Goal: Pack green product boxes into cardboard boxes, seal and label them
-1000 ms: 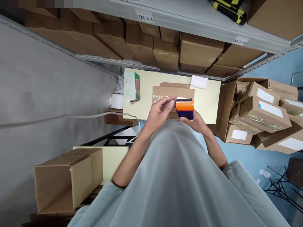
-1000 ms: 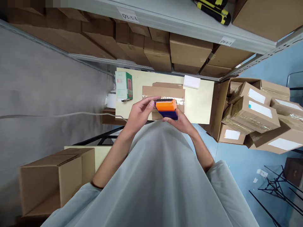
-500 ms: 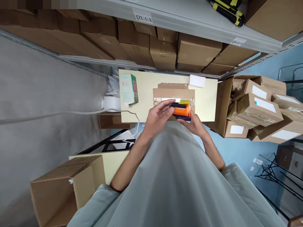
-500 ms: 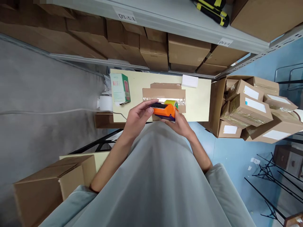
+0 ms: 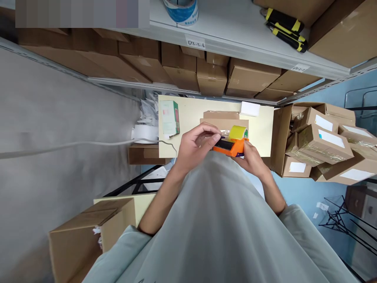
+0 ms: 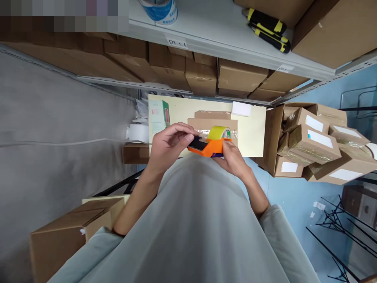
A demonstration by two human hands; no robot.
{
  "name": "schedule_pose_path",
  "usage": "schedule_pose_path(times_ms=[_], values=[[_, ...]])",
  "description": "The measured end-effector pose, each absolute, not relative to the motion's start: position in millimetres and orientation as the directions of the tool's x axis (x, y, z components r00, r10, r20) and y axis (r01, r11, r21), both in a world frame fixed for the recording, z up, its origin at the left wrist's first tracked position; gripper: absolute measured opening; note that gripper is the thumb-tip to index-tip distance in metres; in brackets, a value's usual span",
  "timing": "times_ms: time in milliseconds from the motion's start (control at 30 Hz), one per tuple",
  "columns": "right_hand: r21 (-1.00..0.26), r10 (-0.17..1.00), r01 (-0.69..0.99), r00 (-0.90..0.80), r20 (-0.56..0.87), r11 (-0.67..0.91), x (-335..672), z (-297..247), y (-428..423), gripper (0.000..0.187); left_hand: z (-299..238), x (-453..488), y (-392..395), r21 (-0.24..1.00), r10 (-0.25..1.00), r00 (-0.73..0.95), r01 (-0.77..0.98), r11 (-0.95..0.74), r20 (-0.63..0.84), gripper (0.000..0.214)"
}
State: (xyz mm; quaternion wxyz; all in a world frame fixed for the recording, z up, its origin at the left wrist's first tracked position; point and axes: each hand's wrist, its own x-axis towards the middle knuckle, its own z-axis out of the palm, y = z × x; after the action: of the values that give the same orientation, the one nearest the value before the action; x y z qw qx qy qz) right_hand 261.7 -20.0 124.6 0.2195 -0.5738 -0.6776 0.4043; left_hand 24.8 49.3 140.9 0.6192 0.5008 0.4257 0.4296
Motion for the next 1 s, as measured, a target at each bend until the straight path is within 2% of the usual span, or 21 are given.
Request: schedule_pose_path(times_ms=[233,333,467,667,833,1000], values=[[-0.803,0.946,0.596,-0.260,-0.194,0.000,259.6,120.9,-20.8,0.023,144.4,16.8,54.2,0.983,0.924,0.341,-0.002,-0.181,0.171,0.017],[-0.804,0.948,0.594,-0.251,-0.195,-0.008,259.4,122.6,-22.1,0.021,141.9,17.3,52.3,0.962,0.931,0.285,0.081,-0.261,0.229,0.015],[-0.803,0.963,0.596,-0.214,-0.163,-0.003,262.0,130.3,-18.2,0.030,136.6,22.6,55.2,0.938,0.936,0.211,0.146,-0.313,0.280,0.011],[-0.791,0.976,0.603,-0.214,-0.035,0.103,275.7,144.5,21.4,0.037,135.6,41.5,88.1,0.841,0.868,0.031,0.233,-0.489,0.496,0.006],[-0.715,0.968,0.663,-0.238,0.077,0.220,293.7,162.2,81.4,0.046,141.9,57.3,139.3,0.763,0.799,-0.061,0.349,-0.544,0.598,0.011],[-0.596,0.976,0.774,-0.185,0.111,0.215,311.2,174.1,133.0,0.054,142.7,69.5,188.2,0.778,0.815,-0.089,0.373,-0.506,0.573,0.020]])
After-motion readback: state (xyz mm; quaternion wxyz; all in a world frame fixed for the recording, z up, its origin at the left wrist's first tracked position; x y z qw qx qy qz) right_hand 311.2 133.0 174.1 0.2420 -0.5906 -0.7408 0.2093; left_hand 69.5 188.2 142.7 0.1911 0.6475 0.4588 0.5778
